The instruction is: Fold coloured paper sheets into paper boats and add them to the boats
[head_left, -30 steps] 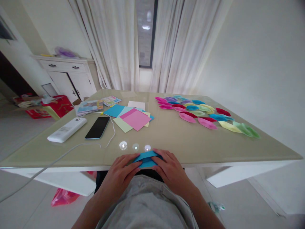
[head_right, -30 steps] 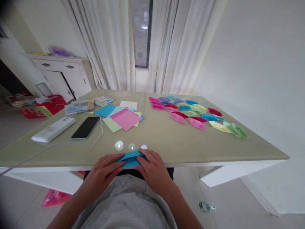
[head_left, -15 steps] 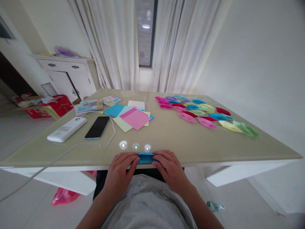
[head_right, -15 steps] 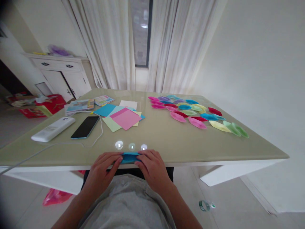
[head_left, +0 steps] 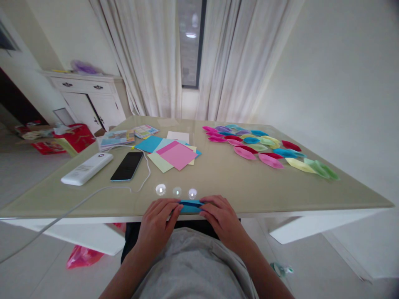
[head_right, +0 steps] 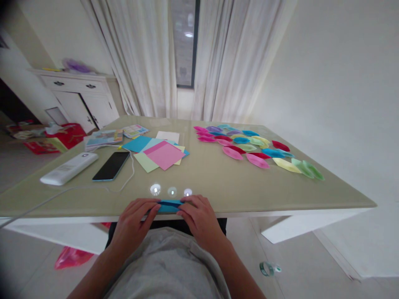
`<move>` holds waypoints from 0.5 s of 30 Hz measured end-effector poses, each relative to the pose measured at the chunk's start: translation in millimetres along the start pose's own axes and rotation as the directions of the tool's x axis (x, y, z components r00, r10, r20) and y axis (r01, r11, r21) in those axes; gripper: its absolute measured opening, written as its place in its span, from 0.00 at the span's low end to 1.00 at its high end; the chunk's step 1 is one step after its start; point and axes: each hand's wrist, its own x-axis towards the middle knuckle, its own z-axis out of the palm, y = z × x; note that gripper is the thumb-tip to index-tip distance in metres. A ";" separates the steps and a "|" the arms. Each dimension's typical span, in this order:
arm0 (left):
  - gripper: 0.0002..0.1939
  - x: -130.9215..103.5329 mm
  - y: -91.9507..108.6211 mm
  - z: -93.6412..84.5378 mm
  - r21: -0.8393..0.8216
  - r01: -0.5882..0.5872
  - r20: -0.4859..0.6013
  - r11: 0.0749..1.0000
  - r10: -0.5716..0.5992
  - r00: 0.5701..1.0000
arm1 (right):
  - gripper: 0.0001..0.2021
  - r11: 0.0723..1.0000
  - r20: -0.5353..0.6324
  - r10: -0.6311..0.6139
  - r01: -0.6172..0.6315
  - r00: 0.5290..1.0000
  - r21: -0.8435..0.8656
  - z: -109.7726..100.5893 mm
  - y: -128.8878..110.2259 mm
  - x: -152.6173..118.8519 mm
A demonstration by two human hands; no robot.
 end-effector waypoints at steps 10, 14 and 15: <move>0.09 -0.1 -0.4 -1.1 -0.020 0.056 0.025 0.998 -0.056 0.998 | 0.10 0.991 -0.041 0.089 -0.084 0.995 0.104 4.8 5.2 0.5; 0.11 2.6 1.2 -4.4 -0.024 0.058 0.104 0.998 -0.055 0.993 | 0.09 0.992 -0.033 0.089 -0.086 0.995 0.097 6.5 0.2 0.8; 0.11 3.0 1.2 -4.8 -0.017 0.054 0.116 0.998 -0.051 0.992 | 0.09 0.993 -0.024 0.086 -0.084 0.996 0.084 6.3 -2.5 1.0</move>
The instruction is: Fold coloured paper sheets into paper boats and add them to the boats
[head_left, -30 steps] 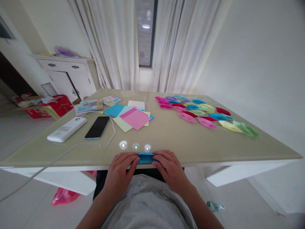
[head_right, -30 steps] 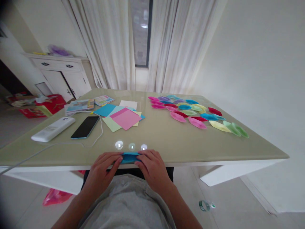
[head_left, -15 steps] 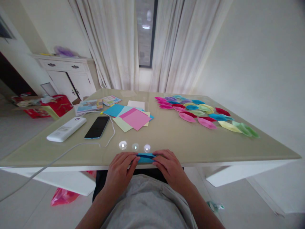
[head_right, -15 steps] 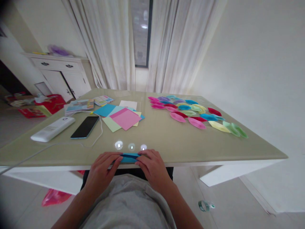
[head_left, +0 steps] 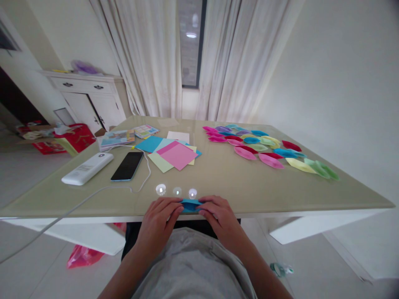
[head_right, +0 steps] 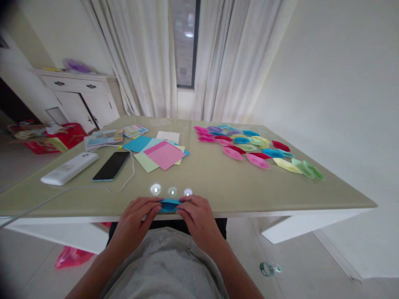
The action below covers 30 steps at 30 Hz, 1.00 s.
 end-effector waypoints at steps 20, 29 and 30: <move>0.08 -5.1 -1.0 3.2 0.001 -0.002 -0.050 1.000 0.002 0.999 | 0.10 0.999 0.014 0.033 -0.033 0.999 0.022 -3.1 -3.6 -2.2; 0.06 -3.7 3.5 8.6 0.043 0.033 -0.105 0.999 -0.029 0.994 | 0.13 1.000 -0.067 0.024 -0.025 0.997 -0.017 5.4 -5.7 -0.8; 0.05 -3.8 3.8 9.2 0.047 0.031 -0.115 0.998 -0.026 0.993 | 0.13 0.999 -0.107 0.023 -0.026 0.994 -0.023 8.1 -5.6 -0.7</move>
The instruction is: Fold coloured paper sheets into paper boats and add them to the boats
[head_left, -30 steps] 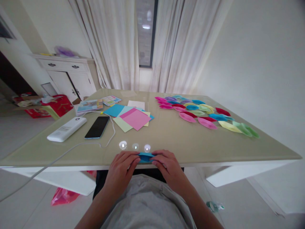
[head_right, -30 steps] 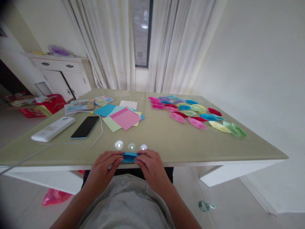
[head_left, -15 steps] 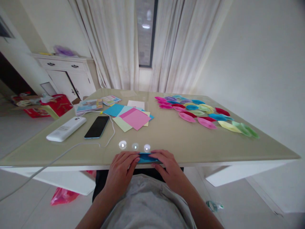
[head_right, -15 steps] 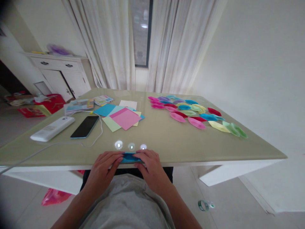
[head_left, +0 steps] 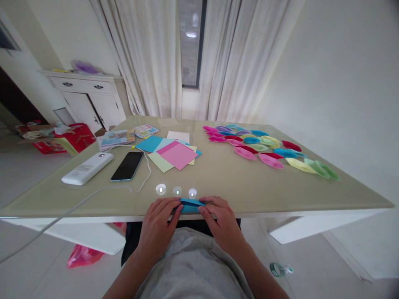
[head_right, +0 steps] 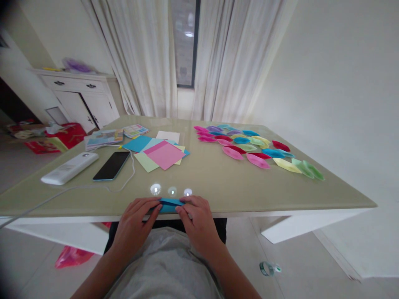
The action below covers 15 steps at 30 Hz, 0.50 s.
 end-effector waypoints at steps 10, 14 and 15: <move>0.04 -0.9 0.8 -4.0 -0.038 -0.020 -0.011 0.999 0.020 1.000 | 0.13 0.999 -0.188 0.005 -0.011 0.982 -0.030 12.9 -6.1 -0.9; 0.04 0.5 2.6 -6.1 -0.044 -0.029 -0.022 0.999 0.028 0.999 | 0.13 0.998 -0.216 -0.014 0.002 0.976 -0.055 15.3 -8.0 -0.1; 0.04 1.0 3.2 -6.2 -0.045 -0.033 -0.029 0.998 0.032 0.999 | 0.13 0.998 -0.221 -0.017 0.004 0.975 -0.061 16.1 -7.8 0.2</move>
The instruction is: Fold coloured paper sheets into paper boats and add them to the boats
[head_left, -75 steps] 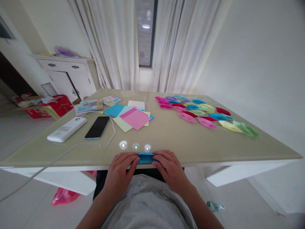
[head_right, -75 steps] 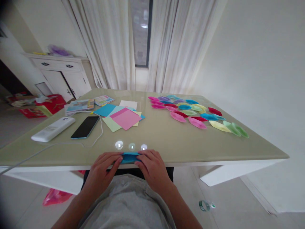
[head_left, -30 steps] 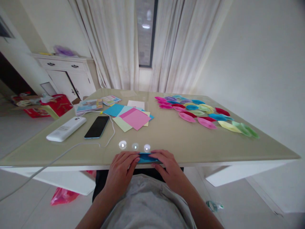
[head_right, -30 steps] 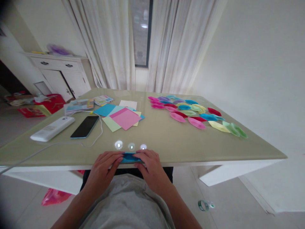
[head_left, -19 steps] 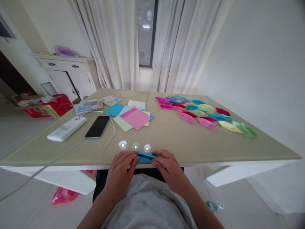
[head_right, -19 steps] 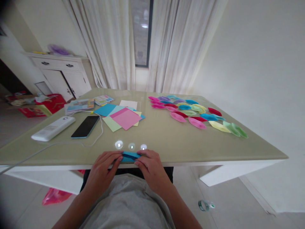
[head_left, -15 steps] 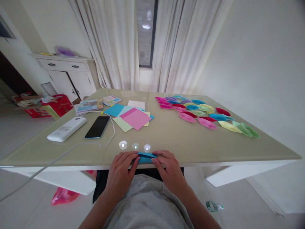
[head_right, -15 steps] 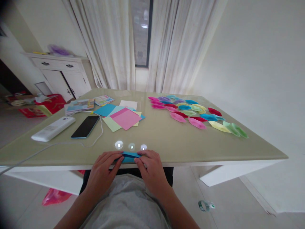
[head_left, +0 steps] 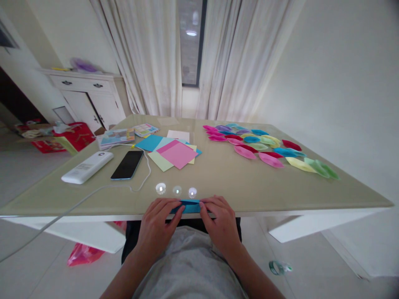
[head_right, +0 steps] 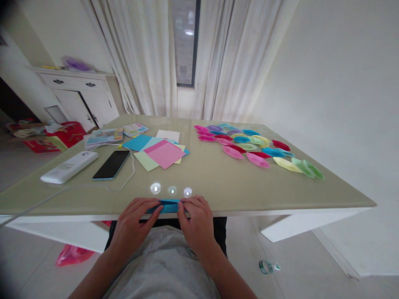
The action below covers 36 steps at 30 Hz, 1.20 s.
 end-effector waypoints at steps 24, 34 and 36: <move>0.04 2.9 4.8 -1.4 -0.021 -0.019 -0.065 1.000 0.018 0.998 | 0.07 0.996 0.034 0.087 -0.088 0.996 0.026 3.0 1.3 1.2; 0.04 -0.1 1.1 -0.8 -0.102 0.061 -0.049 0.993 -0.066 0.997 | 0.03 0.999 -0.053 0.006 -0.009 0.999 -0.053 11.9 3.9 -0.6; 0.04 0.2 1.2 -1.5 -0.115 0.069 -0.040 0.991 -0.074 0.996 | 0.04 0.999 -0.043 0.005 -0.007 0.999 -0.039 10.5 3.9 -0.2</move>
